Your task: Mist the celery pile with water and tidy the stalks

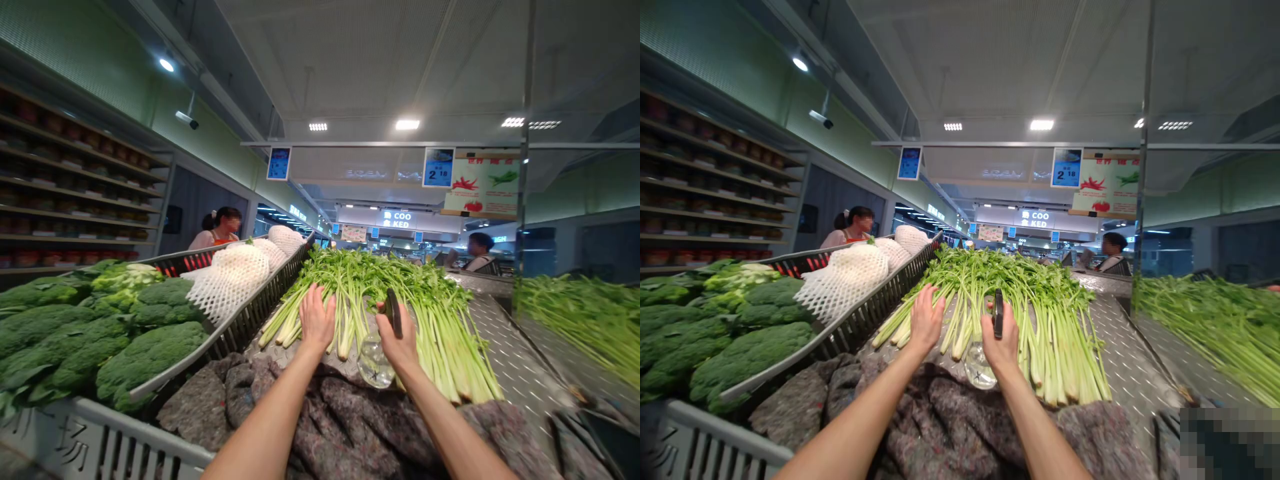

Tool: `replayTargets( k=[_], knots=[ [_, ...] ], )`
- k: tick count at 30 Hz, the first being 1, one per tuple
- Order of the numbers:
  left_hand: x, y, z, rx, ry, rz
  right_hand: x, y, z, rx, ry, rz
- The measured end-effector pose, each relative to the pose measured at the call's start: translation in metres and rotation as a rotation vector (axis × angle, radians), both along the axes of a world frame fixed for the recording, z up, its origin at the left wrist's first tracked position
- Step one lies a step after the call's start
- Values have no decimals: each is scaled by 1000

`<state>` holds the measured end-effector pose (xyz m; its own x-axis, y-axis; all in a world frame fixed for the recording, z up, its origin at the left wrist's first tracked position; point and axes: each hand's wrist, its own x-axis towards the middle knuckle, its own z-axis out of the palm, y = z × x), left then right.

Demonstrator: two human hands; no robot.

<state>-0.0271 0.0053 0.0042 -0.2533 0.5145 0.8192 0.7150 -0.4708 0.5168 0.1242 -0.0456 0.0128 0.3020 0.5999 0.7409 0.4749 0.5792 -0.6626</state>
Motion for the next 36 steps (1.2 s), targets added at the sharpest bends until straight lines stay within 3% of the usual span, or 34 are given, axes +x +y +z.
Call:
replayTargets(
  k=[9,17,24,28,36],
  knots=[
    [-35,5,1,-29,-46,116,-28,-10,-1,-104,18,154],
    [-31,3,5,29,-109,74,-39,-13,-11,1,-28,180],
    [-33,4,4,56,-148,52,-49,-21,-15,-120,-116,386],
    [-32,8,2,70,-147,43,-48,-20,-14,-107,-131,332],
    [-27,7,4,91,-117,22,-26,-12,-3,85,-43,91]
  ],
)
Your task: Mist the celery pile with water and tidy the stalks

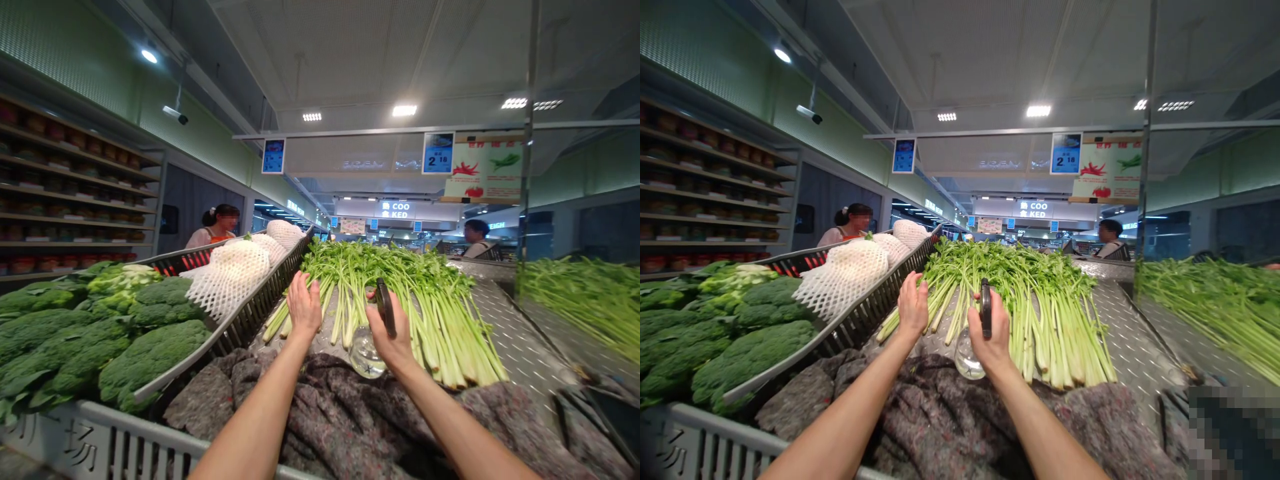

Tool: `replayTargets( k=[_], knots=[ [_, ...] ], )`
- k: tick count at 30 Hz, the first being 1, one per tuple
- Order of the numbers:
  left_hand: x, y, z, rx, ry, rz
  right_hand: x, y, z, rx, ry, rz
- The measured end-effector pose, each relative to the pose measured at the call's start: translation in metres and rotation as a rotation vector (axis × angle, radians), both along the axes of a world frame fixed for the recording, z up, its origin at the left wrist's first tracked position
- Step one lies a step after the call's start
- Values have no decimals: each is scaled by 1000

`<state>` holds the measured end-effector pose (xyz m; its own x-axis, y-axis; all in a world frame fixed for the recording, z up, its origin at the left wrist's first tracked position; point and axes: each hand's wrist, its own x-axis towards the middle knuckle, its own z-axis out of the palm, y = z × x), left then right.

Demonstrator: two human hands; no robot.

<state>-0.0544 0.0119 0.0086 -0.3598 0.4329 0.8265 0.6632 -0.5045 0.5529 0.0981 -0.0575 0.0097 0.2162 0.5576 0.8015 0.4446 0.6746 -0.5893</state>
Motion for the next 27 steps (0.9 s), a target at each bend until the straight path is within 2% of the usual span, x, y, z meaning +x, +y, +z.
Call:
replayTargets(
  k=[2,7,13,21,27],
  knots=[
    [2,-2,1,13,15,-16,2,-2,4,21,16,-6],
    [7,-4,-2,30,56,-36,1,-8,11,-45,66,-4],
    [12,-3,-7,15,137,-48,3,-5,7,-57,36,-67],
    [14,-5,-6,18,155,-39,4,0,3,-49,8,-28],
    [19,-5,-10,11,191,-70,7,-2,9,-90,-27,-7]
  ],
)
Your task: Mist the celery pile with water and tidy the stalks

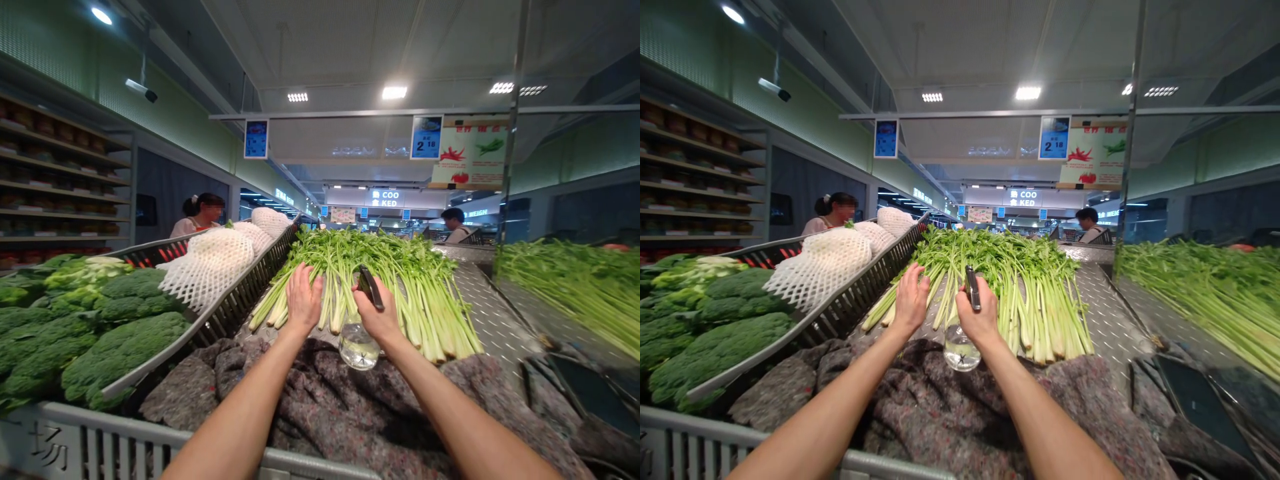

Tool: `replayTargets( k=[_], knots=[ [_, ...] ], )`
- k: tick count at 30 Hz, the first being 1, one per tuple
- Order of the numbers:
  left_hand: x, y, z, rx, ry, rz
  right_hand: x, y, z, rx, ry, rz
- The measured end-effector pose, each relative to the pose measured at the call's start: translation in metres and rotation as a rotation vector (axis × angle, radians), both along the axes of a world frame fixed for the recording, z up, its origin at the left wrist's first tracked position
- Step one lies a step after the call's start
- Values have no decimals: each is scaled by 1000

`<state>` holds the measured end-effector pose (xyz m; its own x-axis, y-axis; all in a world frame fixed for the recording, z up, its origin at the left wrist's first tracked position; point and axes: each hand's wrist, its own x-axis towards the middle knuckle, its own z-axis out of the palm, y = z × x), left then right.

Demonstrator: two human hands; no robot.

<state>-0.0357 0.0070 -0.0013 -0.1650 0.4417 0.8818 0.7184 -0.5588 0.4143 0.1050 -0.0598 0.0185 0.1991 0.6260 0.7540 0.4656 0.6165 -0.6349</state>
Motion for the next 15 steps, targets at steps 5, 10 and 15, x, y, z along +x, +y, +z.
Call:
replayTargets(
  k=[5,10,15],
  knots=[
    [4,1,-4,-43,33,-45,7,0,6,11,73,-56],
    [9,0,-6,-52,76,-76,16,6,4,56,86,-150],
    [11,-1,-5,-45,71,-92,22,12,3,31,107,-162]
  ],
)
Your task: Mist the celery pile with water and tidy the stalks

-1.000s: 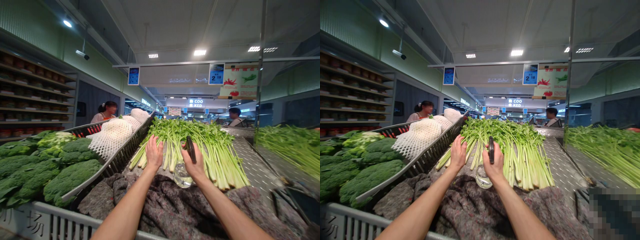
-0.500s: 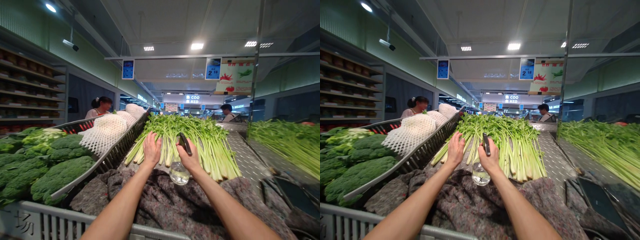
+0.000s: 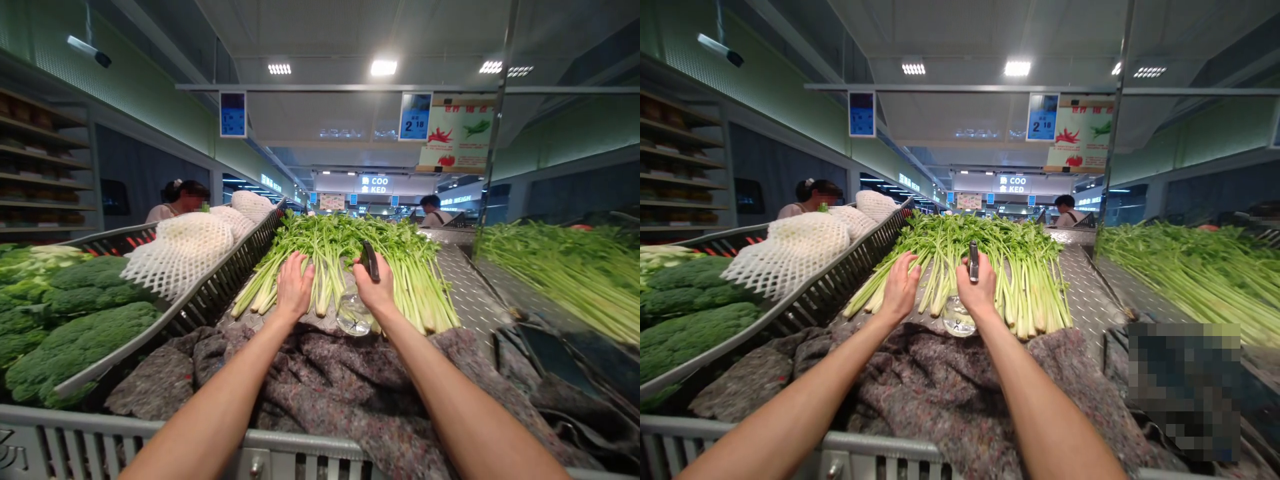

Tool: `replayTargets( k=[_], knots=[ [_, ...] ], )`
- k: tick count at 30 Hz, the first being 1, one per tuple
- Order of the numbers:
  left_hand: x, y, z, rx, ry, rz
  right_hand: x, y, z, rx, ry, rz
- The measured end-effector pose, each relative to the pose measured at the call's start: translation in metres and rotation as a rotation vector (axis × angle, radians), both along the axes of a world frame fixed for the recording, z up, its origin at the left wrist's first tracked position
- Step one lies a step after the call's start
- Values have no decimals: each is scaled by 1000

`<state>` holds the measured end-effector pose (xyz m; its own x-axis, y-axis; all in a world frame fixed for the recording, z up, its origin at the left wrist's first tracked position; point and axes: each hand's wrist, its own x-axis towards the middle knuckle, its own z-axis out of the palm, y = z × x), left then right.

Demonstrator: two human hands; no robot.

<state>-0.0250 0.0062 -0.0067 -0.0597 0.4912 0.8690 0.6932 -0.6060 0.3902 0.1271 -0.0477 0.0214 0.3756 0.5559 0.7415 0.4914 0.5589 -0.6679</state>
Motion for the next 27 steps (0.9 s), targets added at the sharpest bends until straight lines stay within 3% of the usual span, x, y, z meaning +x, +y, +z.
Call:
replayTargets(
  k=[10,17,27],
  knots=[
    [-6,9,-2,49,-154,17,7,1,1,18,16,-57],
    [-5,7,-2,36,-118,15,2,1,1,85,20,-54],
    [-4,8,-1,7,-147,0,2,-1,1,-6,-29,27]
  ],
)
